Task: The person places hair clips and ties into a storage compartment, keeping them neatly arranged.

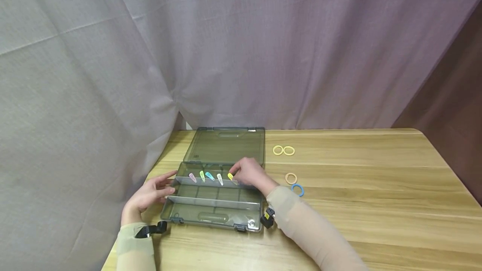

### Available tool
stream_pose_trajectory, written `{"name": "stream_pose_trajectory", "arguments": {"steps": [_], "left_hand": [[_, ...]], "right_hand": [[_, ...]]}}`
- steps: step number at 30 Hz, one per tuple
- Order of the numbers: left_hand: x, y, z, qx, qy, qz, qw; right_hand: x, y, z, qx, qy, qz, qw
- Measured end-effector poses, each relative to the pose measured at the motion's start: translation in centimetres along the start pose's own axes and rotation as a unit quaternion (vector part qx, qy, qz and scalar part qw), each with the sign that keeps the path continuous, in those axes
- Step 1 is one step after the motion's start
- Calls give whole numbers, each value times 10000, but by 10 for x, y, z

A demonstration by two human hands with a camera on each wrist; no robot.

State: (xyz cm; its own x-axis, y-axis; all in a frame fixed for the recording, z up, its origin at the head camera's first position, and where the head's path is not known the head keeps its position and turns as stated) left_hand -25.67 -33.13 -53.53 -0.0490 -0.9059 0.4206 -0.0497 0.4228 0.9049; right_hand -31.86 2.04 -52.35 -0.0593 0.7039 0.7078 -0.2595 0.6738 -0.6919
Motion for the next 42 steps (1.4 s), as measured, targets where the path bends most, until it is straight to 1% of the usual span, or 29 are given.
{"name": "stream_pose_trajectory", "arguments": {"steps": [3,10,14,19,26,31,42], "left_hand": [[0,1,0,4,2,5,10000],[0,1,1,21,1,-16,10000],[0,1,1,-1,-26,-17,10000],[-1,1,2,-28,-22,5,10000],[-4,1,2,-1,-23,-4,10000],[-3,2,3,5,-29,-3,10000],[0,2,3,-26,2,-10,10000]], "right_hand": [[0,0,0,-30,100,-71,9999],[2,-4,-1,132,214,-458,9986],[2,-4,-1,124,289,-584,9978],[2,-2,-1,106,357,-606,9975],[4,1,-2,209,451,-650,9967],[5,1,-2,257,338,-623,9972],[5,-1,0,415,255,-476,9977]]}}
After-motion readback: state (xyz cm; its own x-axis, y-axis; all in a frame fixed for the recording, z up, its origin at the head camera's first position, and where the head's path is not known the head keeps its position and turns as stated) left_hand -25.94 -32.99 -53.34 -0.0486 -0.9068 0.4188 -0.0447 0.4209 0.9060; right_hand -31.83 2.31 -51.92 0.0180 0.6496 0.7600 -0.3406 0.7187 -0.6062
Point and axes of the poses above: each hand's wrist, its own z-axis towards the middle knuckle, its own x-axis out of the back of the hand, y = z × x, the point moved 4 cm from there along z, towards the middle knuckle, and after that the axes turned 15 degrees about y, right-handed, at the moved point
